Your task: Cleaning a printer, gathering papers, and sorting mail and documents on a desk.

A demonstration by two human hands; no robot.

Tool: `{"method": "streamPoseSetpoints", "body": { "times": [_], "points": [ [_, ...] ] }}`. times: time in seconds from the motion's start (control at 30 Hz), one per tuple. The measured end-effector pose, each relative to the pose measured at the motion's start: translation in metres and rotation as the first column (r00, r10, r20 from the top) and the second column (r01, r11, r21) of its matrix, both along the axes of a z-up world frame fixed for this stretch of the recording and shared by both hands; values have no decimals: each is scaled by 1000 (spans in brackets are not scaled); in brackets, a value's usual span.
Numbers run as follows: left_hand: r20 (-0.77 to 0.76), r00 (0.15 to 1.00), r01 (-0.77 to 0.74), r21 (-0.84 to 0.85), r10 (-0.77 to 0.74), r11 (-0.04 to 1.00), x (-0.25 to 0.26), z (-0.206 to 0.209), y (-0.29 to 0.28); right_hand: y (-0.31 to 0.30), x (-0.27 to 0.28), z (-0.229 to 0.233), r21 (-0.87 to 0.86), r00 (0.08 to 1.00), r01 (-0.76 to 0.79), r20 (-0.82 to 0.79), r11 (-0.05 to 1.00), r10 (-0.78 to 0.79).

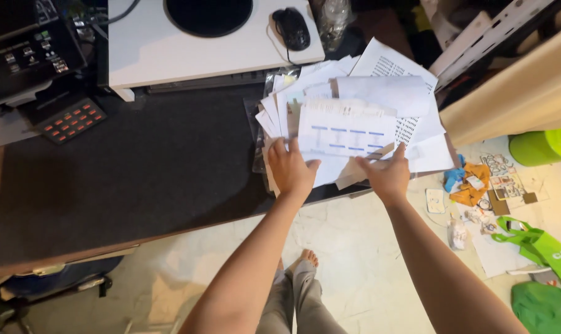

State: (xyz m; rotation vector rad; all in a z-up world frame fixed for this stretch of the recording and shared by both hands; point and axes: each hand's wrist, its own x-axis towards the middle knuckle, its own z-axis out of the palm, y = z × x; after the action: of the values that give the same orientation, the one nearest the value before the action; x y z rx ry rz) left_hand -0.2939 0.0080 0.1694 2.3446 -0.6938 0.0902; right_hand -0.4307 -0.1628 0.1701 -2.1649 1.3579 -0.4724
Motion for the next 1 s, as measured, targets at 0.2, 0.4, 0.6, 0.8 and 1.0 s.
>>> {"method": "streamPoseSetpoints", "body": {
  "times": [0.2,0.4,0.6,0.8,1.0],
  "points": [
    [-264,954,-165,-75,140,983,-4,3,-16,-14,6,10,297,955,45,269,954,-128],
    [-285,953,-155,-154,106,976,-2,6,-26,-54,4,-13,817,643,-174,517,550,-565],
    [-574,809,-172,-441,-129,881,-5,-2,-63,-36,-2,21,821,534,-361,571,442,-624],
    [-738,297,-552,-650,-606,523,2,6,-106,-52,-11,29,801,759,-538,596,262,-263],
    [-694,633,-368,-660,-344,655,23,26,-92,-56,3,86,767,756,-442,597,465,-267]
  ]
}}
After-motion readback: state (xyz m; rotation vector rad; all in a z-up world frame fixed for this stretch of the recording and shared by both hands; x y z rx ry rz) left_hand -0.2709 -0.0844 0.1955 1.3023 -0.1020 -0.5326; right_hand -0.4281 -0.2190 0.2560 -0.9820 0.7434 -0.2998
